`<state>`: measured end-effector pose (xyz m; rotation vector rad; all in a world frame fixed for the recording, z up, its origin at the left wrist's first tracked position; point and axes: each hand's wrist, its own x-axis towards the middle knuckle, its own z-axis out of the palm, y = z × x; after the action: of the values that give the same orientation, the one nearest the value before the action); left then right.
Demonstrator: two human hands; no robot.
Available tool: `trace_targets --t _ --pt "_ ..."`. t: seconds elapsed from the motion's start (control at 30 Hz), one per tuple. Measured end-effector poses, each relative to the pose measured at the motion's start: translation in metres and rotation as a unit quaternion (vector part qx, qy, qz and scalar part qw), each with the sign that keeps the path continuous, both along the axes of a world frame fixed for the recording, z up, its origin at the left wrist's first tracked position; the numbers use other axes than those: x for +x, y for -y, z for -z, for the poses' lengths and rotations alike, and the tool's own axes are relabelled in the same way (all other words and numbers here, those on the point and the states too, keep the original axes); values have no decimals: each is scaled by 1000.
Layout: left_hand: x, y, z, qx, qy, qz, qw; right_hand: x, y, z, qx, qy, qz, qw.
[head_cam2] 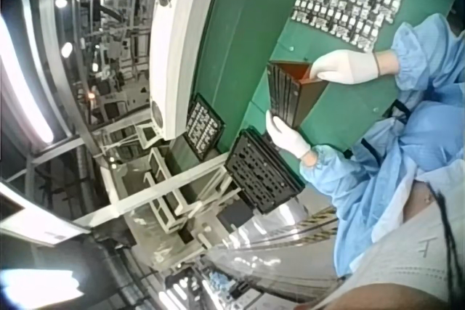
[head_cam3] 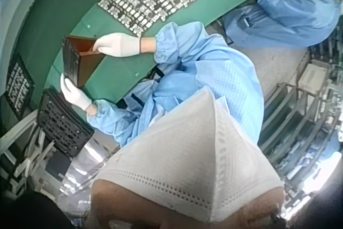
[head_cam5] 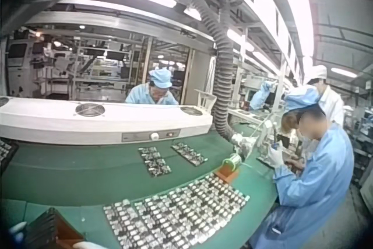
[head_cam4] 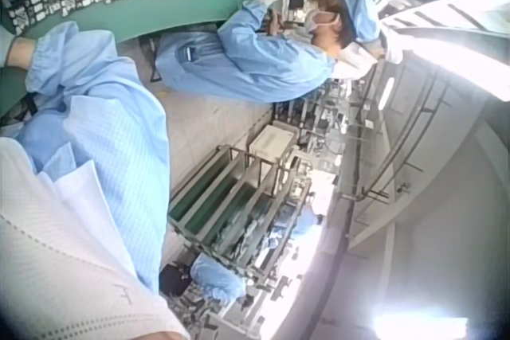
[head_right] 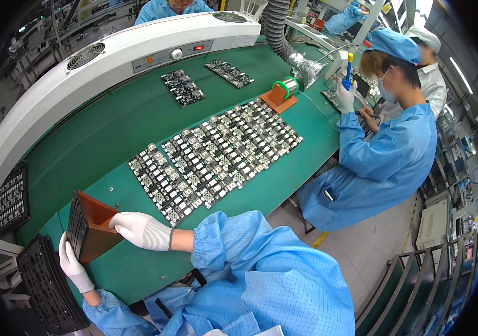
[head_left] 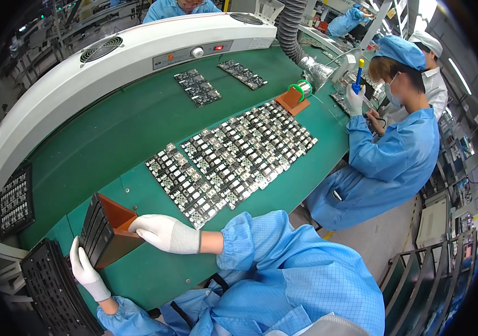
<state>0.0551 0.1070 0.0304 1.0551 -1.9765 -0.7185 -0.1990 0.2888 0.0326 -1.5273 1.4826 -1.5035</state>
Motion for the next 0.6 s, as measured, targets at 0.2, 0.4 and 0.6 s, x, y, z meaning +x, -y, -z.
trace_targets --t 0.2,0.4,0.6 --pt "-1 -2 -1 -2 -1 -1 1000 0 0 1 -7 -8 0 1000" --pt "0 0 1 -6 -2 -1 1000 0 0 1 -2 -3 0 1000" --pt "0 -2 1 -6 -2 -3 1000 1 1 2 1 4 0 1000"
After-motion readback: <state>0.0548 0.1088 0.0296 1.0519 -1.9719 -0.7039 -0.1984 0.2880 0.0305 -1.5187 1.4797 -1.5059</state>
